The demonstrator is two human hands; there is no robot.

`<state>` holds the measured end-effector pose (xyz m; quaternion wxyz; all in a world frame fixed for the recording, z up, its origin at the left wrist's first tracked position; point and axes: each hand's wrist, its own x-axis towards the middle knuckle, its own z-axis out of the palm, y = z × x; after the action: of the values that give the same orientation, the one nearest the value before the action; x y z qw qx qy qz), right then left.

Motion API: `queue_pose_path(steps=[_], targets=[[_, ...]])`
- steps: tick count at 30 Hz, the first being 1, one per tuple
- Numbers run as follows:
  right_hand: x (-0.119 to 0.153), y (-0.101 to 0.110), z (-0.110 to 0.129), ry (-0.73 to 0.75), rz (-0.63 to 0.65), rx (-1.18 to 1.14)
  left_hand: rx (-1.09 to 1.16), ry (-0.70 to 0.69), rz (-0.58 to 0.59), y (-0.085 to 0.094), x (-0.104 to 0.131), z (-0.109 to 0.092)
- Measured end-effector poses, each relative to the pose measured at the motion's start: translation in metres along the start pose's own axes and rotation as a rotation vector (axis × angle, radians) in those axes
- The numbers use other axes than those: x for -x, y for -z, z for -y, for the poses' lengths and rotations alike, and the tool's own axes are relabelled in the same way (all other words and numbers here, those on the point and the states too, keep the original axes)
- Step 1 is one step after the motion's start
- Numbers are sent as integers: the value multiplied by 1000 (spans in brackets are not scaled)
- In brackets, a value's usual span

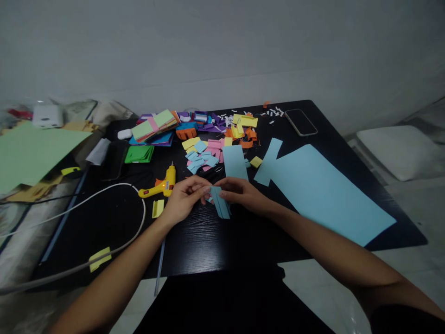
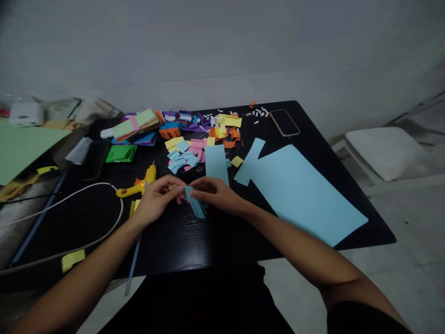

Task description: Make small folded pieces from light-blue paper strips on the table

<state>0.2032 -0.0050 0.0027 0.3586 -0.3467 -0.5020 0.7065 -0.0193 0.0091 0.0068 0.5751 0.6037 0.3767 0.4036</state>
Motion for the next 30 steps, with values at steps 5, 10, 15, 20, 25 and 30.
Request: queue_pose_path(steps=[5,10,15,20,25,30], targets=[[-2,0,-3,12,-5,-7,-11,38,-29,1,1,-1],[-5,1,-6,47,-58,52,45,84,10,-2,1,-4],[-5,0,-5,74,-84,80,26,119,5,-4,1,-2],[-4,0,-4,47,-98,96,-29,123,20,-3,2,-2],[-3,0,-2,26,-115,119,-38,123,23,-3,1,-6],[-2,0,1,-11,-85,112,-49,110,27,-3,2,-10]])
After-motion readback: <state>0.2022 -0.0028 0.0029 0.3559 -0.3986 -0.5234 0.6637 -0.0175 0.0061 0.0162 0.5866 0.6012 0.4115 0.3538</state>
